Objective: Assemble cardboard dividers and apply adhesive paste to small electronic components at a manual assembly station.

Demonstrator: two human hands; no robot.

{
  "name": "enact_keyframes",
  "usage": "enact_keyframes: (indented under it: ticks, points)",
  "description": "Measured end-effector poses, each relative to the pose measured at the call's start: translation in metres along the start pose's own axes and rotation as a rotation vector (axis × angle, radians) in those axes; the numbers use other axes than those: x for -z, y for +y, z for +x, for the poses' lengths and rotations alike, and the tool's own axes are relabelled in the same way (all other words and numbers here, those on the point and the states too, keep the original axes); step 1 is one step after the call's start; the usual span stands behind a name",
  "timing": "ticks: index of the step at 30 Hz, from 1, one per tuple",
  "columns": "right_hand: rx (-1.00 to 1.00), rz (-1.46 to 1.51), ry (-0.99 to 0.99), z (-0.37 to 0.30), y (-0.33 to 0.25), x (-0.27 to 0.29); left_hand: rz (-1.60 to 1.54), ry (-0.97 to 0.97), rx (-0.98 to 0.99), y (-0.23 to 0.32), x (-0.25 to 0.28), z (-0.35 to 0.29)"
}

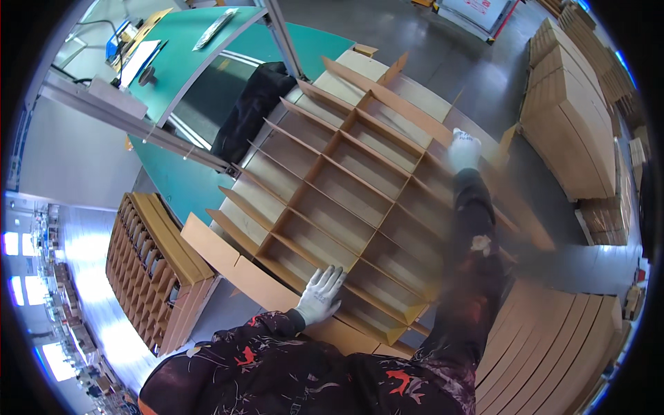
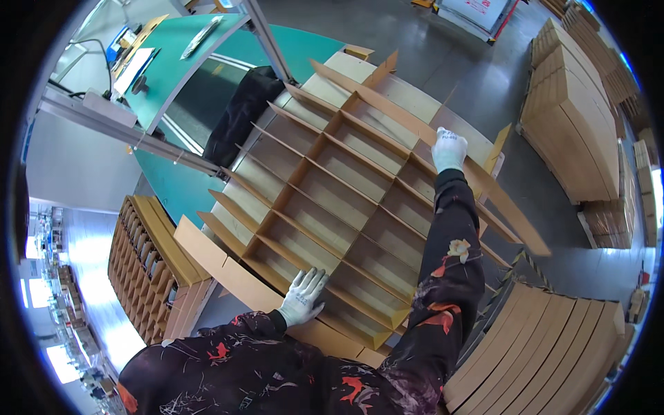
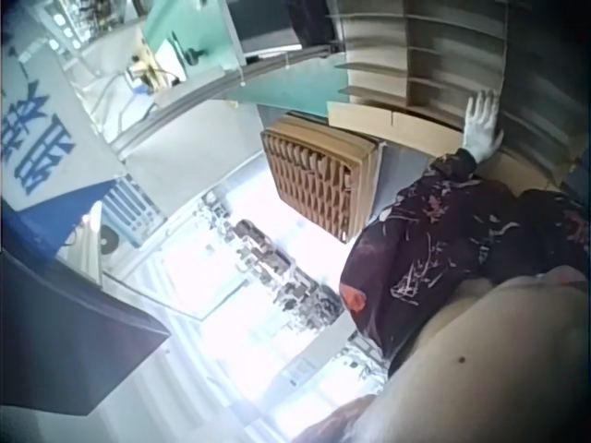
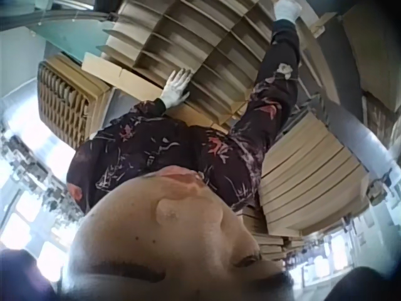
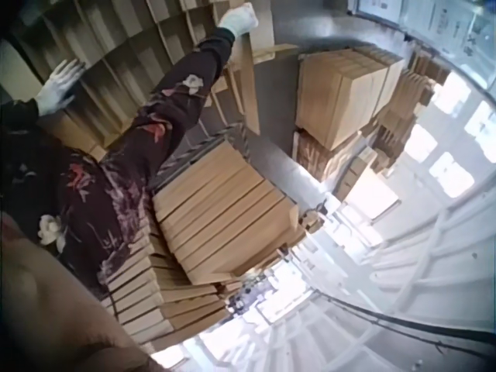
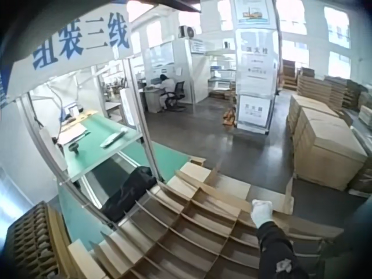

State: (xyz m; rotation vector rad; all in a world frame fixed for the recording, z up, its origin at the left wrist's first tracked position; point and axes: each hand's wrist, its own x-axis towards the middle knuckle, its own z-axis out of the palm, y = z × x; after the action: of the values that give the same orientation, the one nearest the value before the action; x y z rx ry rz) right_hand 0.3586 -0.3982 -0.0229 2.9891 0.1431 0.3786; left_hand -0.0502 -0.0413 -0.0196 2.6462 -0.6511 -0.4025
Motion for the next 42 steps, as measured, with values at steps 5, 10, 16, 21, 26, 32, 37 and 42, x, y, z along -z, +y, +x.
enact_keyframes:
  ticks: [5,10,16,21,26,32,37,42]
  points:
    - [-0.032,-0.028,-0.022,0.017,0.014,0.000,-0.025,0.001,0.016,0.000,0.005,0.004]
    - [-0.048,0.001,-0.022,0.026,0.031,-0.020,-0.100,0.155,-0.081,-0.002,0.033,0.042]
    - [-0.070,0.022,-0.042,0.010,0.043,-0.041,-0.077,0.349,-0.248,-0.035,0.085,0.184]
    - [-0.082,-0.098,-0.135,0.012,0.030,-0.056,-0.026,0.563,-0.191,-0.098,0.120,0.341]
    - [-0.055,0.036,-0.021,0.004,0.033,-0.076,0.239,0.520,0.019,-0.140,0.130,0.445]
    - [-0.009,0.098,0.049,-0.001,0.048,-0.088,0.380,0.408,0.033,-0.150,0.117,0.480]
    - [-0.027,0.094,0.039,-0.002,0.041,-0.101,0.335,0.445,0.029,-0.157,0.110,0.480]
    - [-0.086,0.127,-0.167,0.000,0.018,-0.086,0.373,0.372,0.090,-0.165,0.109,0.472]
